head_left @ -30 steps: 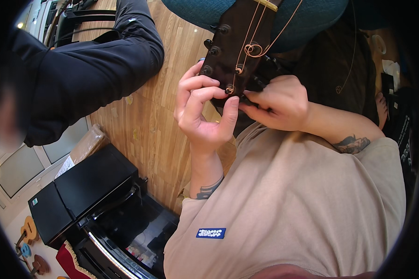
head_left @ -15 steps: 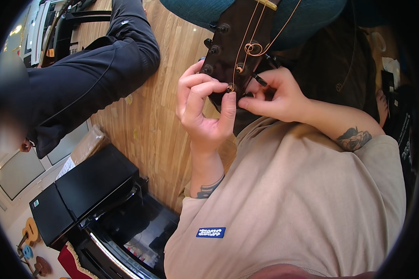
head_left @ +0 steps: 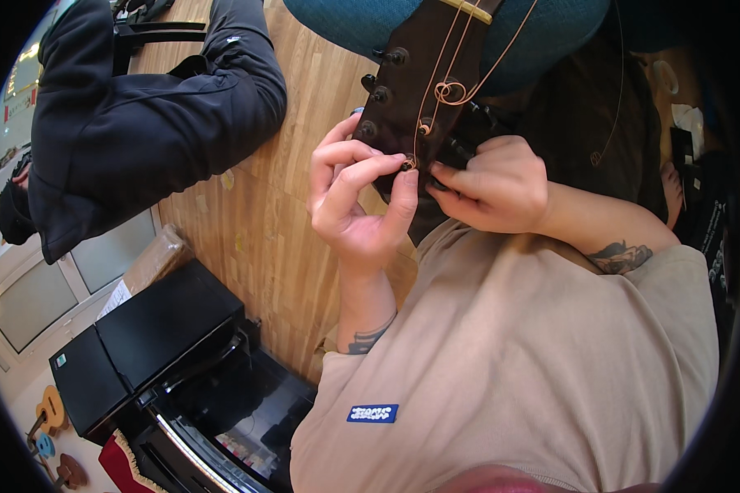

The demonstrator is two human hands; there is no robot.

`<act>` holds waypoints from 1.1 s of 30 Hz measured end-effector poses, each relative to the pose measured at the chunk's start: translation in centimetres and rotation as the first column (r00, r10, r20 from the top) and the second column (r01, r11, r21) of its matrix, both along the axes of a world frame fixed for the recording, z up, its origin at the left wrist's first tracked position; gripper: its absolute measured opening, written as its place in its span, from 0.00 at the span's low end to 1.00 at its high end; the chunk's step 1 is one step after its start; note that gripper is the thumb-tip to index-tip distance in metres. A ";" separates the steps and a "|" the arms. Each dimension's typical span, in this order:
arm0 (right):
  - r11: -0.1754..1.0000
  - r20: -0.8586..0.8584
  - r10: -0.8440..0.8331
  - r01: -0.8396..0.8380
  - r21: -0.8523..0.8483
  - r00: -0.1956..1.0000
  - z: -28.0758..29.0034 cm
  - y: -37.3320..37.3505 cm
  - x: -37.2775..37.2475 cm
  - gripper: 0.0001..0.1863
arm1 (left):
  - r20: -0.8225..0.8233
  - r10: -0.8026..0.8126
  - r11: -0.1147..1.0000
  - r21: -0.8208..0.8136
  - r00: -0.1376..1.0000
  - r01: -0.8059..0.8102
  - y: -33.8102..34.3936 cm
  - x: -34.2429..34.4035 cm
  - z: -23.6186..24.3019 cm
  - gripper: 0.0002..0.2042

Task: The person threads a guitar string through the tuning peg hole on the headstock and winds it around the post. They use their fingers to guide the string and tighten it by turning the tuning peg, repeating the process to secure the string.

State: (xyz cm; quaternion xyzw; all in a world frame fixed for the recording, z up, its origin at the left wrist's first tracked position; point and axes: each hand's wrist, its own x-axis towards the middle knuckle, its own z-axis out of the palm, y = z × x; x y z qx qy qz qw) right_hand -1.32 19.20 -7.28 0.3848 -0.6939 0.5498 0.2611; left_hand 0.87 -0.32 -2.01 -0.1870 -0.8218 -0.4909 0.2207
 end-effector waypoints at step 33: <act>0.671 0.681 0.681 -0.141 -0.728 -0.270 1.5 0.6 -0.1 0.17 | -0.023 -0.080 0.982 -0.172 0.997 0.075 -0.6 -1.2 0.8 0.10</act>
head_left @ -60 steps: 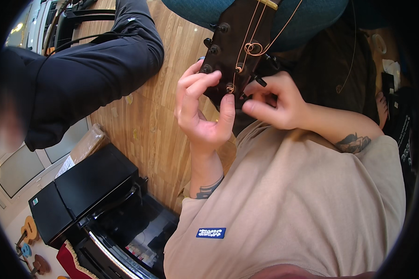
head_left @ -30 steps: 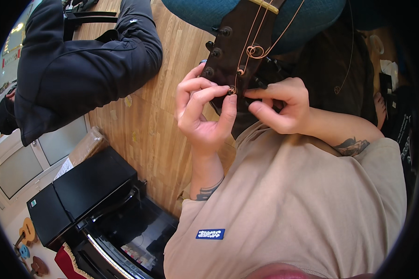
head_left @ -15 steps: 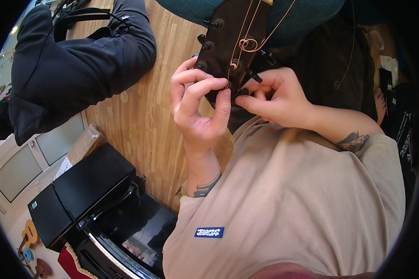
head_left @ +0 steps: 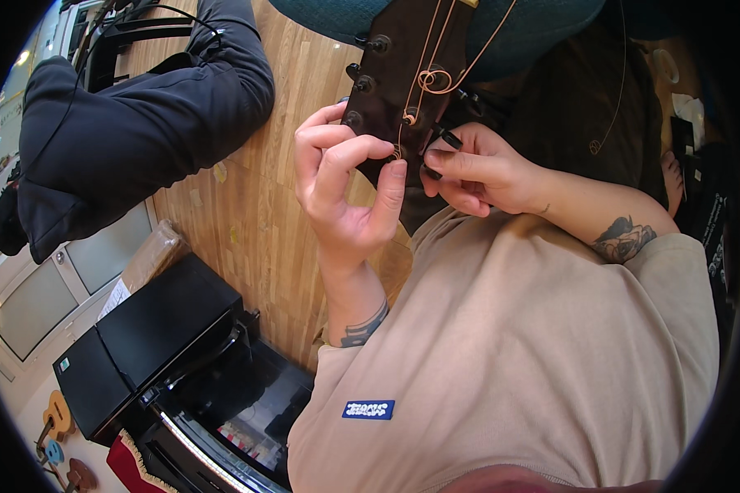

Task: The person threads a guitar string through the tuning peg hole on the headstock and winds it around the post. They use their fingers to guide the string and tighten it by turning the tuning peg, repeating the process to secure the string.

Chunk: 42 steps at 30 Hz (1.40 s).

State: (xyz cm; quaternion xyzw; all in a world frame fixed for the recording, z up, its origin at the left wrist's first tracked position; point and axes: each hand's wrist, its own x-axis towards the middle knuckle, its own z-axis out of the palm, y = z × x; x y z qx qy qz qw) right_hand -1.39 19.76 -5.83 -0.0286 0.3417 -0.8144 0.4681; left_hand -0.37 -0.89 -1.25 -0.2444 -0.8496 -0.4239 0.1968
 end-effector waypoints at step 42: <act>0.915 0.234 0.161 -0.056 -0.400 0.959 -2.2 -0.5 0.6 0.11 | 0.009 0.028 0.999 0.033 1.000 -0.028 -0.3 0.0 -0.3 0.11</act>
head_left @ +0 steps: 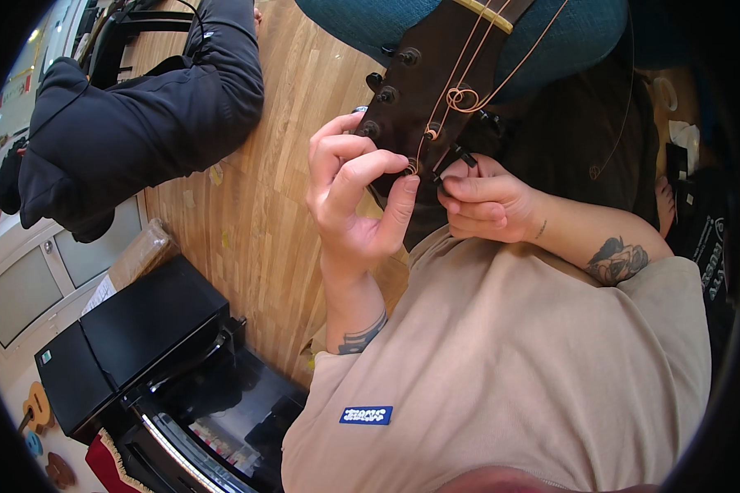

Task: The person threads a guitar string through the tuning peg hole on the headstock and winds it around the post. They use their fingers to guide the string and tighten it by turning the tuning peg, repeating the process to secure the string.

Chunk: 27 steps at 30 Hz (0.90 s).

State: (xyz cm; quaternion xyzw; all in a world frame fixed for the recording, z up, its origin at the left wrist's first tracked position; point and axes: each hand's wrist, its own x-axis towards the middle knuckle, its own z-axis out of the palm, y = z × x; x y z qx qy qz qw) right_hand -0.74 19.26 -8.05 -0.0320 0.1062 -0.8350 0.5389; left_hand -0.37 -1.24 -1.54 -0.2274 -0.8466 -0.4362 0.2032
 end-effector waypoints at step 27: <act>0.757 -0.527 -0.253 0.505 0.414 0.811 2.1 -0.6 2.0 0.11 | 0.023 0.070 0.989 0.131 0.997 -0.072 0.6 0.4 -1.3 0.15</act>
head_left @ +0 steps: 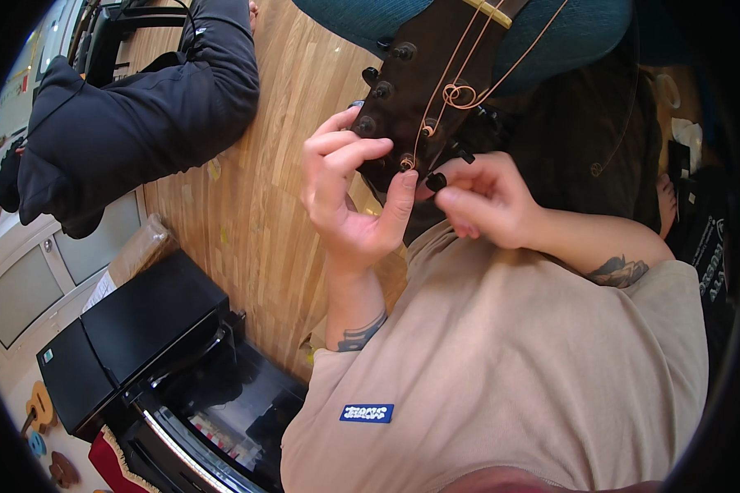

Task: The person threads a guitar string through the tuning peg hole on the headstock and winds it around the post. They use their fingers to guide the string and tighten it by turning the tuning peg, repeating the process to secure the string.

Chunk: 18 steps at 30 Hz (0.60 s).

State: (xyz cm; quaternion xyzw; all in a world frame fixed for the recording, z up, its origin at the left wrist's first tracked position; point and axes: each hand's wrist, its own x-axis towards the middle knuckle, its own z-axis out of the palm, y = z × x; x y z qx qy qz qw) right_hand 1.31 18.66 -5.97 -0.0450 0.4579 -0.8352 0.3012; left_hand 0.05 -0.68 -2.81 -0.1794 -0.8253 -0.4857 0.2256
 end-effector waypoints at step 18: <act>0.765 0.489 0.558 -0.187 -0.616 0.671 -0.3 -0.4 -2.2 0.14 | 0.365 0.086 0.969 0.185 0.927 -0.163 0.8 1.4 0.9 0.42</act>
